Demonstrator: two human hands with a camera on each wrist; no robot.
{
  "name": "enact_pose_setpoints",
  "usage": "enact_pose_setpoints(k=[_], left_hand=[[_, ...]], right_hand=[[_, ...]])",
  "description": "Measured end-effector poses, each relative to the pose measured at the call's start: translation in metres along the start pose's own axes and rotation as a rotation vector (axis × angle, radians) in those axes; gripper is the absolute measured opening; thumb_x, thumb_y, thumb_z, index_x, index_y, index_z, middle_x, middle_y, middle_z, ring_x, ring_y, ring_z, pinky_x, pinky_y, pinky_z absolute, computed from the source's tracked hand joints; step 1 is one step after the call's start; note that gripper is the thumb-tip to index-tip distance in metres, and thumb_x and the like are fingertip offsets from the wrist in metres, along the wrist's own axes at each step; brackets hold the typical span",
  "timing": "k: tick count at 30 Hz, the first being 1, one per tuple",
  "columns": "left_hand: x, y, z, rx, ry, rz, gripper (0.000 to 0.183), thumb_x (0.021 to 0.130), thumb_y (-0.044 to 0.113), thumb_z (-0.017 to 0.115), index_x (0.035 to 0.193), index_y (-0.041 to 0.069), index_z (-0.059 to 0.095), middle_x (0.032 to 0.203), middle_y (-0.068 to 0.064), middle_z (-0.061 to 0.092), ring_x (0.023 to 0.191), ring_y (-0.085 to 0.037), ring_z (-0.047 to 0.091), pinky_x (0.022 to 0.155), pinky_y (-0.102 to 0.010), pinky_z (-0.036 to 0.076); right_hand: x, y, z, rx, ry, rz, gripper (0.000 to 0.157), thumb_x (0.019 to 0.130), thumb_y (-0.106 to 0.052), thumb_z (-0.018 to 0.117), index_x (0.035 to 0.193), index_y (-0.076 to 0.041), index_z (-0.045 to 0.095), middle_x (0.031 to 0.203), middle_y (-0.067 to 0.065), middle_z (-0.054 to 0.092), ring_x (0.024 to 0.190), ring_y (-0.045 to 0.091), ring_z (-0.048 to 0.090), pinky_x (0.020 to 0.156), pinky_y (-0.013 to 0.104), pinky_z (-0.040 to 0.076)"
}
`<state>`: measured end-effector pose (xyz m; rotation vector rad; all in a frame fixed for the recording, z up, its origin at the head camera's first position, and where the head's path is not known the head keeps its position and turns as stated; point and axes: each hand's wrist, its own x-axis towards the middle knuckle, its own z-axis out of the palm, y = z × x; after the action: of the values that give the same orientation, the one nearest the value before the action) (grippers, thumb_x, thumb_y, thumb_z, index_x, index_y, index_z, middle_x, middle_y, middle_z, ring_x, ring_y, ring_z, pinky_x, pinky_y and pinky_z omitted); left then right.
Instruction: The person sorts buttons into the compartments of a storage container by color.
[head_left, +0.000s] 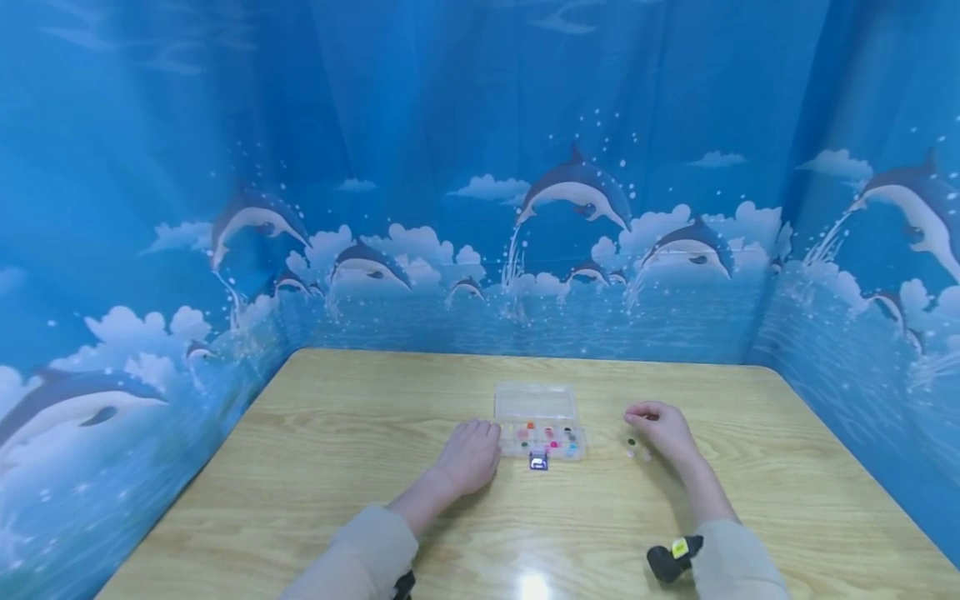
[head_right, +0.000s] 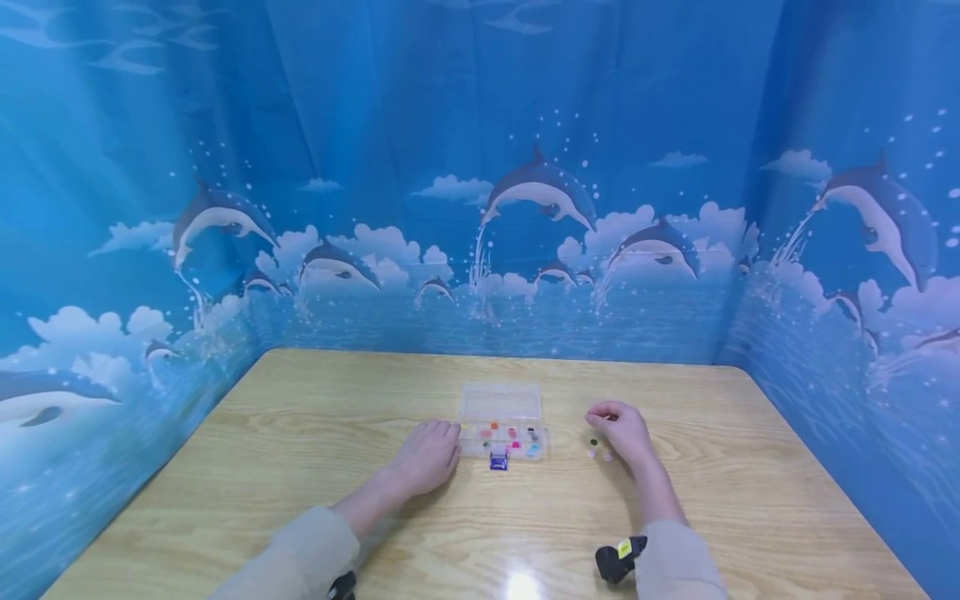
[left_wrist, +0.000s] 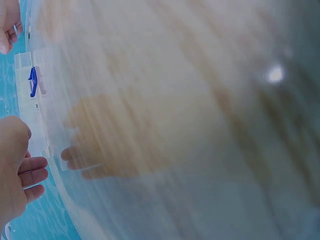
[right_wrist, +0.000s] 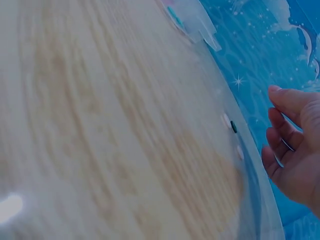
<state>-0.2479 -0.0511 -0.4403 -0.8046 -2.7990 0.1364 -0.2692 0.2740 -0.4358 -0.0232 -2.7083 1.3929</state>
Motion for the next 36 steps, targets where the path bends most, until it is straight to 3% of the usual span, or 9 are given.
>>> enact_pose_setpoints(k=[4, 10, 19, 36], left_hand=[[-0.001, 0.0, -0.001, 0.005, 0.004, 0.003, 0.029, 0.094, 0.025, 0.05, 0.111, 0.003, 0.054, 0.095, -0.007, 0.058, 0.088, -0.02, 0.053, 0.081, -0.033, 0.045], [-0.001, 0.0, -0.001, 0.001, -0.005, 0.0, 0.03, 0.094, 0.025, 0.05, 0.113, 0.002, 0.054, 0.096, -0.007, 0.057, 0.088, -0.02, 0.053, 0.081, -0.033, 0.046], [-0.001, 0.0, -0.002, -0.006, 0.007, 0.01, 0.027, 0.093, 0.025, 0.05, 0.109, 0.003, 0.055, 0.093, -0.006, 0.057, 0.086, -0.019, 0.053, 0.079, -0.032, 0.046], [-0.002, -0.002, -0.002, -0.008, 0.017, 0.013, 0.025, 0.093, 0.024, 0.05, 0.106, 0.004, 0.055, 0.091, -0.005, 0.056, 0.084, -0.018, 0.052, 0.078, -0.031, 0.045]], right_hand=[[-0.003, 0.002, -0.003, -0.028, 0.012, 0.005, 0.03, 0.09, -0.019, 0.06, 0.105, 0.007, 0.061, 0.102, 0.019, 0.061, 0.096, 0.031, 0.053, 0.084, 0.042, 0.041], [-0.003, 0.008, -0.005, -0.054, 0.002, 0.025, 0.031, 0.089, -0.019, 0.06, 0.106, 0.007, 0.061, 0.102, 0.019, 0.061, 0.094, 0.031, 0.053, 0.083, 0.043, 0.04], [-0.005, 0.017, -0.005, -0.058, -0.067, 0.057, 0.032, 0.09, -0.021, 0.06, 0.108, 0.004, 0.061, 0.11, 0.021, 0.059, 0.105, 0.038, 0.05, 0.091, 0.054, 0.036], [-0.008, 0.019, -0.003, -0.099, -0.119, 0.044, 0.025, 0.086, -0.014, 0.064, 0.103, 0.003, 0.064, 0.11, 0.022, 0.057, 0.106, 0.039, 0.049, 0.09, 0.055, 0.036]])
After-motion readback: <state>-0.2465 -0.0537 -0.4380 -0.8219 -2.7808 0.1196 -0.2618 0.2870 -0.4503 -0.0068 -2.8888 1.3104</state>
